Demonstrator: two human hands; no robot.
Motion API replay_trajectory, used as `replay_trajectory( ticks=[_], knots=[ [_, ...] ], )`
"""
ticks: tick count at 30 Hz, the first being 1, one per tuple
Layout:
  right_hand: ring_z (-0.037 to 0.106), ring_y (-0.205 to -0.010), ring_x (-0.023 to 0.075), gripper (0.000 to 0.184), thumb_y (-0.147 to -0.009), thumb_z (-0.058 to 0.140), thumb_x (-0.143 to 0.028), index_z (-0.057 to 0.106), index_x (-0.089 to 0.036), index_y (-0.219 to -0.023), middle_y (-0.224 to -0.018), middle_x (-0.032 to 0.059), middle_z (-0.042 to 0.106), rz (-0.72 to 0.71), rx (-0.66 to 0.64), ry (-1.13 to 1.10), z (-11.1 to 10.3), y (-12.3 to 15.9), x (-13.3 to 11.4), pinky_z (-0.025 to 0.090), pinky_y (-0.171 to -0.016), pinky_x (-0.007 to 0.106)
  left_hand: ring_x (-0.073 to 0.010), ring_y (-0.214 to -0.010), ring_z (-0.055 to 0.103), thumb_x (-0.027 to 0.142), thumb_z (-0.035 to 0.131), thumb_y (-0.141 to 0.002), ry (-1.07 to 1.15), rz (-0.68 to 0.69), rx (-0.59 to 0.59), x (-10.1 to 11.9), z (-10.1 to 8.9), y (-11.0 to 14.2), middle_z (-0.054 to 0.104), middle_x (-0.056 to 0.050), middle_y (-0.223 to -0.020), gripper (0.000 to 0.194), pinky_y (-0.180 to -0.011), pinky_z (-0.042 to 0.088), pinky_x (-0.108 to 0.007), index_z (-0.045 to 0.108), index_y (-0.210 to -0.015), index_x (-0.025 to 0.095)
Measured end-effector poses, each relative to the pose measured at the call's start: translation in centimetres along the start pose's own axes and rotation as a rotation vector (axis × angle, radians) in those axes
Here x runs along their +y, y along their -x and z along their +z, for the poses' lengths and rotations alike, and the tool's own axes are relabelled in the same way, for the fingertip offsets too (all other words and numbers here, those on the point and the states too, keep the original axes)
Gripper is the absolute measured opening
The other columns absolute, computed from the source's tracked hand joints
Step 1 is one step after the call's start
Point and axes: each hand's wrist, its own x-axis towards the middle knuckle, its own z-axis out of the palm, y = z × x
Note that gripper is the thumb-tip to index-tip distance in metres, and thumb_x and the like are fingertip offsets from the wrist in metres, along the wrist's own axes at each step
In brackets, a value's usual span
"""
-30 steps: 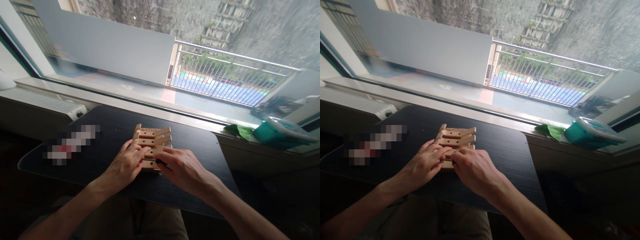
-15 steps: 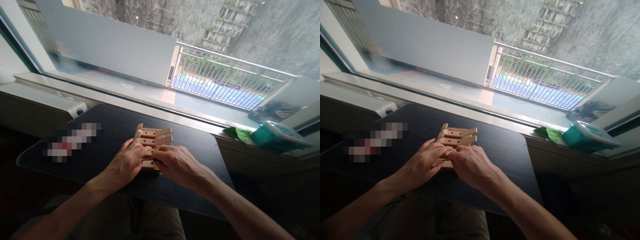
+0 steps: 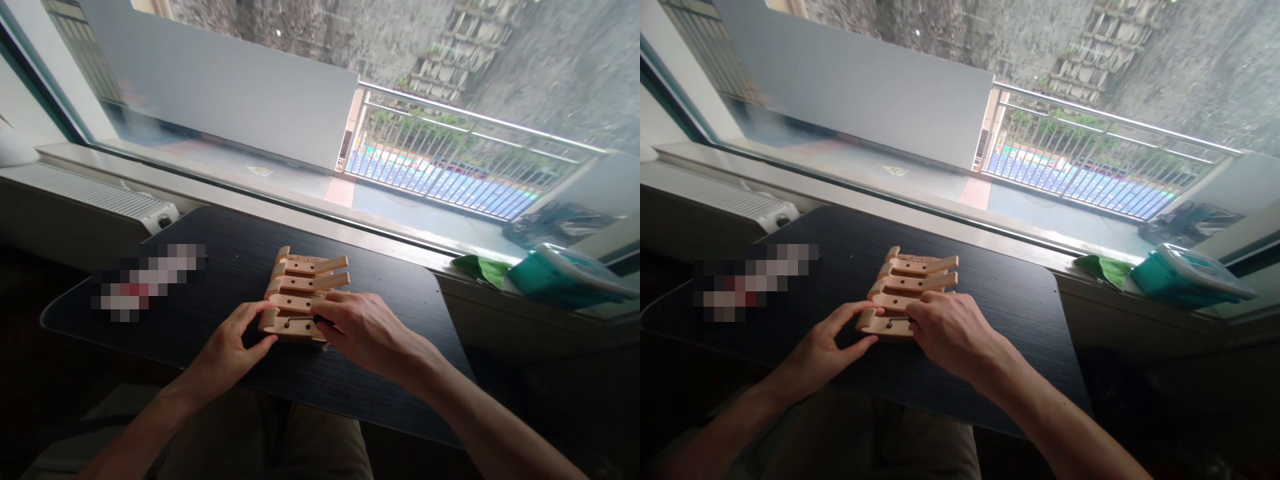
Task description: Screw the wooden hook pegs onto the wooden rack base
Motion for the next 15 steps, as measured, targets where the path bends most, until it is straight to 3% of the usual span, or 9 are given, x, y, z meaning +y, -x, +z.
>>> replay_trajectory(
  ticks=[4, 15],
  knots=[
    [0.054, -0.069, 0.0109, 0.016, -0.092, 0.048, -0.023, 0.062, -0.02, -0.085, -0.081, 0.0002, 0.065, -0.001, -0.014, -0.002, 0.08, 0.08, 0.43, 0.024, -0.058, 0.027, -0.0183, -0.1, 0.064, 0.032, 0.057, -0.083, 0.017, -0.024, 0.01, -0.4, 0.5, -0.32, 0.066, -0.003, -0.105, 0.029, -0.088, 0.052, -0.03, 0.055, -0.111, 0.023],
    [0.054, -0.071, 0.0102, 0.019, -0.094, 0.045, -0.023, 0.06, -0.019, -0.084, -0.084, 0.0011, 0.064, -0.013, -0.087, -0.074, -0.05, -0.12, 0.68, 0.028, -0.06, 0.025, -0.0165, -0.1, 0.063, 0.03, 0.058, -0.083, 0.042, -0.05, 0.015, -0.56, 0.89, -0.33, 0.064, 0.0, -0.103, 0.03, -0.088, 0.05, -0.026, 0.053, -0.112, 0.026]
  ],
)
